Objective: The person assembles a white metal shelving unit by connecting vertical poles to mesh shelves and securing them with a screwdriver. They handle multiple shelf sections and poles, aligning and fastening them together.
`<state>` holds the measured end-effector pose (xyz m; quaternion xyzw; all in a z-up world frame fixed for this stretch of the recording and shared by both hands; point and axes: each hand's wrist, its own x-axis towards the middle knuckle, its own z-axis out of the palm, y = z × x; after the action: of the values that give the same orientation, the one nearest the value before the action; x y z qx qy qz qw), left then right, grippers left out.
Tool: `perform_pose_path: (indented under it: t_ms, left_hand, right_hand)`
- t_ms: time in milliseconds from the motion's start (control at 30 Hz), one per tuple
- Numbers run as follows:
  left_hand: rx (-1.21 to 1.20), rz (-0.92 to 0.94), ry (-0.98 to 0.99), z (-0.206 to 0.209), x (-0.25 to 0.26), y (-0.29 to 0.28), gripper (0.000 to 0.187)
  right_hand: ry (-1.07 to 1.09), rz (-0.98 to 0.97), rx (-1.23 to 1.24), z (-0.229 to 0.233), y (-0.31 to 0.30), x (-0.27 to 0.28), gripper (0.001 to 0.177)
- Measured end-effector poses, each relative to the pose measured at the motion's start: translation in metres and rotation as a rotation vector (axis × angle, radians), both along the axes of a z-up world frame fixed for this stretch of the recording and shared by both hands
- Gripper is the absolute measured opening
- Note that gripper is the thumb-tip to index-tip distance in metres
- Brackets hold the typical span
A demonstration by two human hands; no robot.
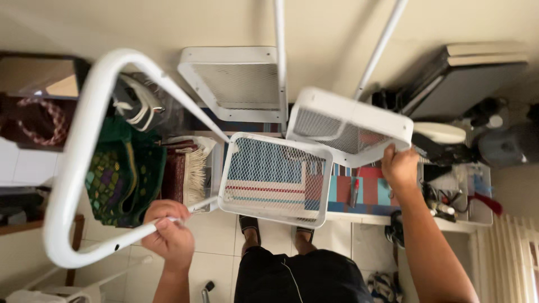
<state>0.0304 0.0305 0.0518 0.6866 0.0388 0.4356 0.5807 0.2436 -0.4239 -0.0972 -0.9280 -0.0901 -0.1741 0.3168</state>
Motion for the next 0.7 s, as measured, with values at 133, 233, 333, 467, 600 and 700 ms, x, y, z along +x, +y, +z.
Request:
perform_pose_path:
  t_ms: [133, 233, 333, 467, 600, 700]
  left_hand:
    - [0.029, 0.067, -0.101, -0.013, -0.007, 0.0, 0.047]
    - [-0.03, 0.11, -0.097, -0.015, -0.021, 0.004, 0.049]
    - [-0.05, 0.169, -0.07, -0.015, -0.03, 0.011, 0.051]
    - [-0.039, 0.239, -0.045, -0.009, -0.029, 0.023, 0.05]
    - [-0.063, 0.243, -0.025, 0.001, -0.027, 0.033, 0.048]
    - [-0.078, 0.241, -0.028, 0.005, -0.023, 0.041, 0.047]
  right_hand:
    - [-0.171, 0.124, 0.002, 0.014, 0.017, -0.008, 0.015]
    - [-0.054, 0.104, -0.027, 0.024, 0.043, -0.001, 0.011]
    - [-0.103, 0.172, -0.081, 0.041, 0.082, 0.01, 0.01]
    - [0.005, 0.177, 0.024, 0.077, 0.16, 0.02, 0.01]
    - [0.243, 0.118, 0.153, 0.093, 0.244, 0.037, 0.02]
    - [0.119, 0.151, 0.018, 0.075, 0.288, 0.061, 0.023]
